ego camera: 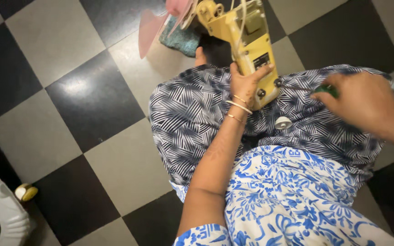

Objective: The person sits on a checkered floor and uses a green-handled screwdriver to adjust screws on a small yellow fan motor with pink blades. They repeatedly tighten and loosen screws on the motor housing while holding the fan steady.

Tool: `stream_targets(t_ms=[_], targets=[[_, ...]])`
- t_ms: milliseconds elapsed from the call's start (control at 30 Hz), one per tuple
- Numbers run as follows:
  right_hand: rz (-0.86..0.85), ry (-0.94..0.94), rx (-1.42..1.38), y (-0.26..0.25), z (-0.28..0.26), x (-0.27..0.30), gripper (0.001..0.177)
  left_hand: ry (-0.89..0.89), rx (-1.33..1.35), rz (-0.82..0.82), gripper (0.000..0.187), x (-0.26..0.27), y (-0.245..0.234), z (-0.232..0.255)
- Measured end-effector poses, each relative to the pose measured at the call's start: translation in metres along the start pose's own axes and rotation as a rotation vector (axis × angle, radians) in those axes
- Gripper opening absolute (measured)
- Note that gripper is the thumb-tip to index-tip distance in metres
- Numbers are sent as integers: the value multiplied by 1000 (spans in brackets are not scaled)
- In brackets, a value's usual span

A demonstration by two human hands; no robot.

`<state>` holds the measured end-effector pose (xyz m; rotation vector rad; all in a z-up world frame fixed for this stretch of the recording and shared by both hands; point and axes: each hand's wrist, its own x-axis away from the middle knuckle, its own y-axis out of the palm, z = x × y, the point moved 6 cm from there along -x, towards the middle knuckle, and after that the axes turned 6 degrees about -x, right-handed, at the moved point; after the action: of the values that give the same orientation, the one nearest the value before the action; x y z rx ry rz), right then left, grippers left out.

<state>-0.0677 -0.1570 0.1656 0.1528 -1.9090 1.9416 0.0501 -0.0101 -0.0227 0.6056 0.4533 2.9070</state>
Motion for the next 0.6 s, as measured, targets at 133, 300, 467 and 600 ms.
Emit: stream_targets(t_ms=[133,300,467,600], targets=[[19,-33,-161,-10,5,-8,38,-45,22,11,71,-7,2,-5],[239,-231,-73,2,3,19,23,-21,85,-34,71,-10,-1,-6],[565,-470,210,1,-2,38,35,-29,-51,-11,70,-12,-8,-9],[592,-593,317,4,-10,37,39,-11,-130,4,67,-11,-7,-5]])
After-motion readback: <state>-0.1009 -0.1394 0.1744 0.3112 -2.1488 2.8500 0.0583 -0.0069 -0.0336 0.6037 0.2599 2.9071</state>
